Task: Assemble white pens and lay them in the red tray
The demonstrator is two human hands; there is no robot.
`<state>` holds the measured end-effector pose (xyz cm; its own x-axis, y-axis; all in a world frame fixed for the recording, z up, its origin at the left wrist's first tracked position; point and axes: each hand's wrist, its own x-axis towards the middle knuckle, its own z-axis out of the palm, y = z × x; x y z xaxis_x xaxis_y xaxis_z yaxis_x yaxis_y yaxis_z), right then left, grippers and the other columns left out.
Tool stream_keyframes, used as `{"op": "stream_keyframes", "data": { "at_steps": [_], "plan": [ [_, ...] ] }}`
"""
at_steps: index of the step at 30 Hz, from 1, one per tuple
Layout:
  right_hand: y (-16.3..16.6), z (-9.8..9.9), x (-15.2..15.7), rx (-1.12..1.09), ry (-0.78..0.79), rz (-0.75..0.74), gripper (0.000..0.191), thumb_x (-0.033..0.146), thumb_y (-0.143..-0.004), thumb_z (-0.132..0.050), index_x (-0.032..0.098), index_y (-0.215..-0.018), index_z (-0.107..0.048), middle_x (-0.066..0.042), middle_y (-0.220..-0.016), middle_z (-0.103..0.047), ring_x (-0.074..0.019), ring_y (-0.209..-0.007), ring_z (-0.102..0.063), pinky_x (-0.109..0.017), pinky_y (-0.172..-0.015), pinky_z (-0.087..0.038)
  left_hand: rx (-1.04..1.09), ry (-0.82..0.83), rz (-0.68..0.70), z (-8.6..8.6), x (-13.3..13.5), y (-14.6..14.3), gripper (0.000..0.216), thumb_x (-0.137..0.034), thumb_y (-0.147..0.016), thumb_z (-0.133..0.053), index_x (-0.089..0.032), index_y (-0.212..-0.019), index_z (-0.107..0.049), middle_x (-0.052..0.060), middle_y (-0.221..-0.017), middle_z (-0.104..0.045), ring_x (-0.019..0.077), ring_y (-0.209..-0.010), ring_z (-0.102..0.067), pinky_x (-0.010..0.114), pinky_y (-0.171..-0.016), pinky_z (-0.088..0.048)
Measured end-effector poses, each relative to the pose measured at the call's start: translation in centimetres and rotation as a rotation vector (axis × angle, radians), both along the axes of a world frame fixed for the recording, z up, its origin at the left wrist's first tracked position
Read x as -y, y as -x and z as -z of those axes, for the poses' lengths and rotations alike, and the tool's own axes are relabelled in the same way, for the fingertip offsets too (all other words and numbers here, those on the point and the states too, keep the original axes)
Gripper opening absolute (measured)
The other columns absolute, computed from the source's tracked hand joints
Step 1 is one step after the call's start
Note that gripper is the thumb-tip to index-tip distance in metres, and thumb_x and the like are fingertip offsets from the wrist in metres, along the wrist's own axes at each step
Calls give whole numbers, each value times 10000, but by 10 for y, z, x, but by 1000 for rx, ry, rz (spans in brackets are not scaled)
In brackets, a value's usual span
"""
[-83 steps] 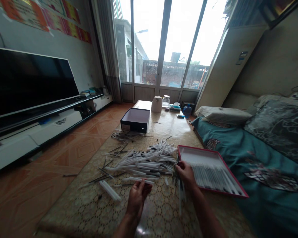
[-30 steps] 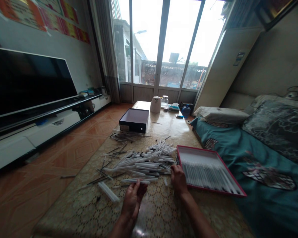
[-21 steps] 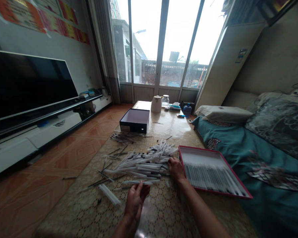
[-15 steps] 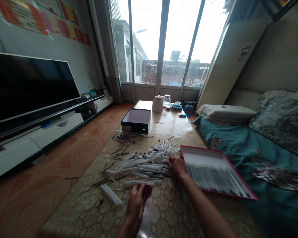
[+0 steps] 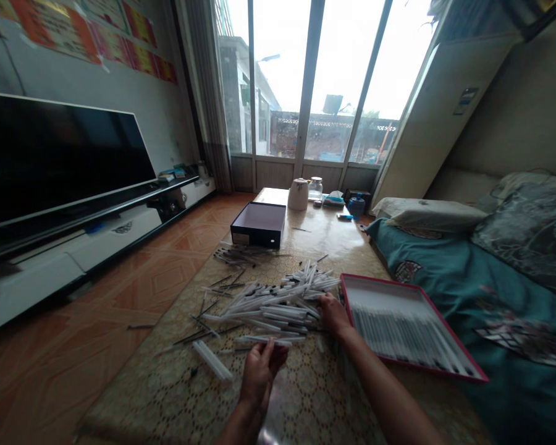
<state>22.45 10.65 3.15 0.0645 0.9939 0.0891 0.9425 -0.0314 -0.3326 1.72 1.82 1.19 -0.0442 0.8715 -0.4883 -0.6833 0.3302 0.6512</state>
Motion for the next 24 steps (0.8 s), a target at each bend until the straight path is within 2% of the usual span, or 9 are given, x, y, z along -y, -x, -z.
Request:
{"op": "stream_keyframes", "data": {
  "at_steps": [5,9,11,14,17,20,24],
  "plan": [
    [5,-6,4,-109,-82,0,96,117,-737,-551,179,-754,-622,-61,-871,-627,-169,-794,-603,-227,-676,-402,-5,-1,-5,-3,1,0,124,-155,-691,-703,-125,-735,-591,66,-624,-702,179,-597,-684,259,-600,-545],
    [17,-7,29,-268,-166,-22,147,192,-813,-476,174,-877,-606,-32,-791,-639,-149,-738,-606,-220,-664,-425,-12,-34,3,-6,2,0,106,-153,-703,-691,-120,-733,-595,71,-625,-702,175,-597,-682,259,-605,-544],
    [27,-2,47,-531,-202,-52,174,261,-831,-467,167,-893,-598,-17,-720,-631,-147,-649,-596,-228,-603,-437,-12,-44,3,-6,3,-1,109,-157,-704,-691,-121,-742,-595,69,-624,-702,171,-599,-681,257,-609,-543],
    [43,9,73,-1009,-188,-54,214,373,-773,-564,164,-818,-583,-11,-662,-611,-155,-572,-584,-245,-528,-439,-8,-57,-6,-5,3,-1,101,-158,-714,-681,-121,-745,-592,69,-625,-701,166,-598,-678,258,-616,-543],
    [55,19,91,-1246,-124,-1,276,427,-711,-636,176,-780,-545,1,-641,-599,-165,-559,-601,-246,-491,-441,-11,-57,-4,-4,2,-1,77,-150,-735,-658,-118,-748,-590,75,-627,-702,162,-594,-676,252,-607,-543],
    [61,26,102,-1271,-121,12,259,397,-704,-649,181,-756,-516,15,-622,-578,-155,-555,-594,-240,-496,-447,-12,-63,2,-4,2,-2,67,-141,-745,-647,-118,-747,-585,72,-625,-701,159,-601,-677,249,-609,-544],
    [62,23,109,-1029,-207,-13,133,282,-722,-609,175,-759,-538,11,-650,-574,-137,-591,-556,-233,-554,-436,-19,-76,-4,-3,2,-2,102,-150,-719,-677,-117,-750,-586,66,-627,-700,162,-603,-679,248,-608,-549]
  ]
}}
